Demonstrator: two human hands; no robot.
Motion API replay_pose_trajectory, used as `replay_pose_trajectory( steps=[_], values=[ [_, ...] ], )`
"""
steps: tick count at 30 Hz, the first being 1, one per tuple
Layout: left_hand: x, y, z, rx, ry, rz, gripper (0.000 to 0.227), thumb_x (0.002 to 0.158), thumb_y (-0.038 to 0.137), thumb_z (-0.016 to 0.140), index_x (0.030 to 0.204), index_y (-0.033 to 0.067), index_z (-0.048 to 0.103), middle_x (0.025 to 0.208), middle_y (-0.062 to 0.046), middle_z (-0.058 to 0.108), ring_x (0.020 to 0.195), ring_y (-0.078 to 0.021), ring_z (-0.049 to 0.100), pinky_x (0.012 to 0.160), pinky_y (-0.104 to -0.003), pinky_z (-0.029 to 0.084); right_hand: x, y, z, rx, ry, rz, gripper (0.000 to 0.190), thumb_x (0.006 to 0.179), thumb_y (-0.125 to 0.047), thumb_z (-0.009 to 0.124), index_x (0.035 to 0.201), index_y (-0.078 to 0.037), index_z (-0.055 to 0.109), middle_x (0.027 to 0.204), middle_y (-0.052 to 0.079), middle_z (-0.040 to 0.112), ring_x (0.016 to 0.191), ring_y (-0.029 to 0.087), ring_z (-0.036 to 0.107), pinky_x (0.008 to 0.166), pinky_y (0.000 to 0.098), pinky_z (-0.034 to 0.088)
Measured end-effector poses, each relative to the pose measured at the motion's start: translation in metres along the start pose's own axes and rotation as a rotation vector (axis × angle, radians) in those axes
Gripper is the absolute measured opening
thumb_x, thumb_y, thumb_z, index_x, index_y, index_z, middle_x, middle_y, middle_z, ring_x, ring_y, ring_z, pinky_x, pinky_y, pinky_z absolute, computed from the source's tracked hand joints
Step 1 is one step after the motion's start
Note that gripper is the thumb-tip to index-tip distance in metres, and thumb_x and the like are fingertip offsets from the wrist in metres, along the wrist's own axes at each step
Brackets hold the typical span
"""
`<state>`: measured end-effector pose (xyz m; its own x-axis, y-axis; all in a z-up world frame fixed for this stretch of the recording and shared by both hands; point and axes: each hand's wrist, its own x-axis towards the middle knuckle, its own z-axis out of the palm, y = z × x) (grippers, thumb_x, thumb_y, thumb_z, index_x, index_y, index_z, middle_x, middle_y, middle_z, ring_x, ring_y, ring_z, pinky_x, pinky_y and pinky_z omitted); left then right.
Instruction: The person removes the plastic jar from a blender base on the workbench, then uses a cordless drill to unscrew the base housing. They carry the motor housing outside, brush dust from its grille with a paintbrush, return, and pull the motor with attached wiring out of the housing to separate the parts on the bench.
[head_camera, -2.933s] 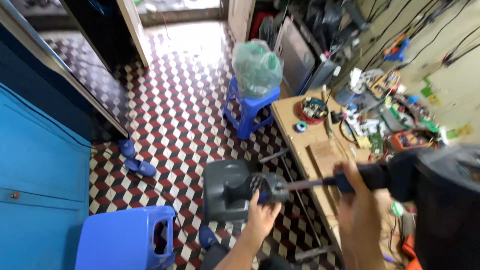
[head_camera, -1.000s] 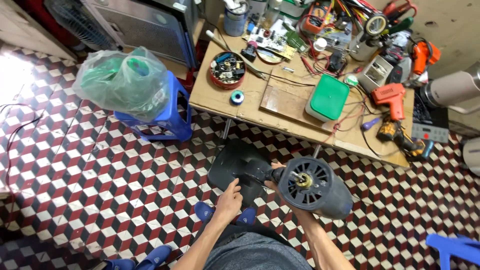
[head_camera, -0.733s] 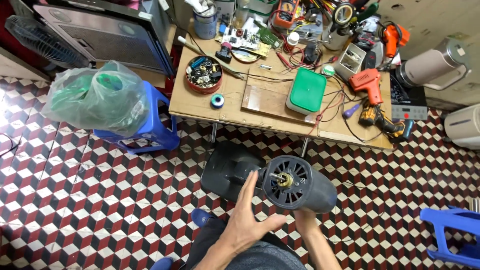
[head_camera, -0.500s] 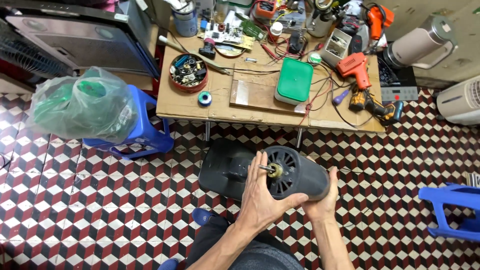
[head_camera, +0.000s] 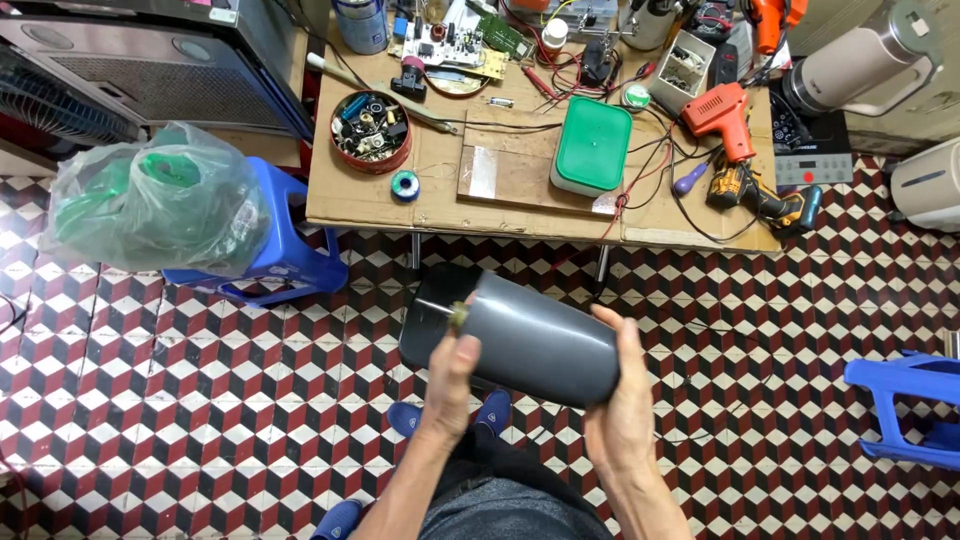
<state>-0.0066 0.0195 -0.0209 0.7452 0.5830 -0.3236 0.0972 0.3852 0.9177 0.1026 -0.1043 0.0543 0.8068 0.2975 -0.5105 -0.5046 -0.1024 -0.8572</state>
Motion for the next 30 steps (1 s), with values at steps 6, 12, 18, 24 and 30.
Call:
replay_pose_trajectory(
  steps=[6, 12, 18, 24, 30],
  values=[
    [0.017, -0.04, -0.043, -0.32, 0.142, -0.139, 0.117, 0.067, 0.092, 0.043, 0.144, 0.0048, 0.049, 0.15, -0.022, 0.048, 0.142, -0.0373, 0.039, 0.111, -0.058, 0.03, -0.017, -0.016, 0.04, -0.094, -0.166, 0.032, 0.084, 0.093, -0.064, 0.035, 0.156, -0.008, 0.034, 0.154, 0.021, 0.042, 0.148, 0.03, 0.036, 0.12, 0.0484, 0.024],
    [0.024, -0.043, -0.04, -0.289, 0.183, -0.124, 0.124, 0.061, 0.094, 0.045, 0.146, 0.0033, 0.044, 0.151, -0.027, 0.042, 0.142, -0.04, 0.036, 0.109, -0.06, 0.031, -0.002, -0.008, 0.019, -0.043, -0.204, -0.018, 0.077, 0.098, -0.05, 0.034, 0.157, 0.0, 0.027, 0.161, 0.021, 0.036, 0.153, 0.027, 0.031, 0.123, 0.0415, 0.022],
    [0.019, -0.045, -0.029, -0.249, 0.348, -0.022, 0.123, 0.065, 0.095, 0.038, 0.146, 0.0016, 0.044, 0.145, -0.028, 0.047, 0.137, -0.0449, 0.043, 0.1, -0.067, 0.041, 0.019, -0.011, -0.017, -0.075, -0.485, 0.042, 0.078, 0.097, -0.045, 0.039, 0.158, 0.001, 0.019, 0.162, 0.023, 0.038, 0.153, 0.03, 0.034, 0.122, 0.0417, 0.028],
    [0.017, -0.034, -0.003, -0.197, 0.651, 0.074, 0.109, 0.069, 0.091, 0.036, 0.129, 0.0029, 0.056, 0.137, -0.026, 0.054, 0.134, -0.0417, 0.045, 0.099, -0.07, 0.037, 0.033, -0.013, -0.04, -0.657, -0.859, -0.444, 0.118, 0.072, -0.037, 0.083, 0.16, -0.004, 0.012, 0.158, 0.023, 0.037, 0.147, 0.039, 0.042, 0.119, 0.0469, 0.034],
    [0.006, -0.012, 0.028, -0.278, 0.804, 0.108, 0.105, 0.071, 0.09, 0.033, 0.129, 0.0062, 0.056, 0.13, -0.023, 0.056, 0.128, -0.0391, 0.052, 0.094, -0.063, 0.045, 0.083, -0.021, -0.031, -0.723, -1.071, -0.616, 0.124, 0.074, -0.033, 0.086, 0.161, -0.003, 0.004, 0.157, 0.027, 0.034, 0.14, 0.041, 0.048, 0.116, 0.0441, 0.043]
  ],
)
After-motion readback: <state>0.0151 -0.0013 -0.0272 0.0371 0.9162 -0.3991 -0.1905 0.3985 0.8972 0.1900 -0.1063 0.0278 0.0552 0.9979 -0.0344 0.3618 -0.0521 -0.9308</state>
